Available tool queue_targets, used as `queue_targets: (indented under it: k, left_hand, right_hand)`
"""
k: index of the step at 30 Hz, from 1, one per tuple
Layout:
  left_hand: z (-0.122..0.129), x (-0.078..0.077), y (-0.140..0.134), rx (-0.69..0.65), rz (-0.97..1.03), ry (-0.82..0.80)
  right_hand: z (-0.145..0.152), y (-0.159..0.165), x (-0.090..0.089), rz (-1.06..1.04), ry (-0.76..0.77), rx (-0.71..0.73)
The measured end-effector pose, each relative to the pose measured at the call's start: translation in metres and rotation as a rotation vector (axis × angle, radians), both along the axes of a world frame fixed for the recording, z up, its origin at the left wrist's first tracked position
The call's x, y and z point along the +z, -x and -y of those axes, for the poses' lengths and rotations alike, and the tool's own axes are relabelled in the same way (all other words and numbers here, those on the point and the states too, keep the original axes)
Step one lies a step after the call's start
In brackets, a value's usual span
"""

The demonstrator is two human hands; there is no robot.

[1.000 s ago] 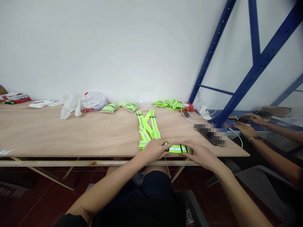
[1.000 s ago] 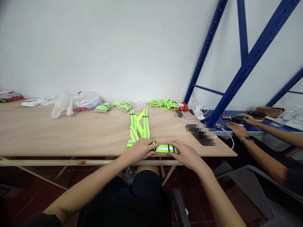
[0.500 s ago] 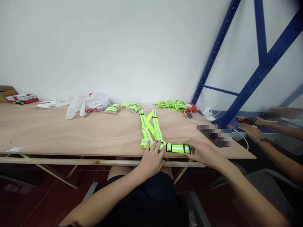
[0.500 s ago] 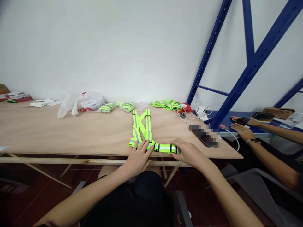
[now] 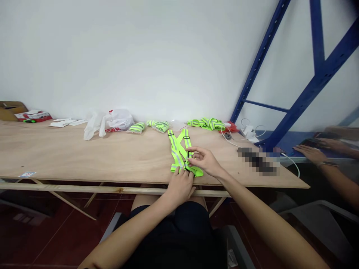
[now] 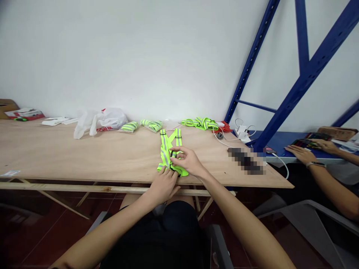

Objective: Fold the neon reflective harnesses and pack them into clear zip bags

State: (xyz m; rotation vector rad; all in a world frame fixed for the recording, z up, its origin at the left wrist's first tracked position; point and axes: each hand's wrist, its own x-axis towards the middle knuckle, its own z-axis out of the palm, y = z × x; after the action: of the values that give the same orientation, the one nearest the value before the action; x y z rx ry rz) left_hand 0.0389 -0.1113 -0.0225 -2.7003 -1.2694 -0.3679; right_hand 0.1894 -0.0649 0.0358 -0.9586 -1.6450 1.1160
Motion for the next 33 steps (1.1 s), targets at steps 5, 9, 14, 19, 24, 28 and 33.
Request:
queue_targets:
  k: [5,9,14,19,24,28,33]
  left_hand:
    - [0.005,-0.009,-0.003,0.072,0.076,-0.055]
    - [0.007,-0.003,-0.001,0.134,0.088,-0.058]
    - [0.012,0.003,0.006,0.027,0.091,-0.048]
    - [0.021,-0.003,0.011,-0.032,0.073,-0.044]
    - [0.017,0.009,0.026,-0.228,0.117,0.009]
    - [0.000,0.026,0.062,-0.330,0.385,0.125]
    - [-0.026,0.024,0.094,-0.154,0.665,0.097]
  right_hand:
    - [-0.018,0.036,-0.015,-0.013,0.036,0.071]
    - [-0.027,0.034,-0.017,-0.096,0.135,0.081]
    - [-0.032,0.036,-0.024,-0.119,0.189,0.083]
    - [-0.033,0.050,-0.034,-0.058,0.184,0.117]
    - [-0.032,0.060,-0.035,0.219,0.010,0.118]
    - [-0.032,0.063,-0.031,0.348,-0.078,0.130]
    - [-0.040,0.054,-0.025,0.108,0.159,0.307]
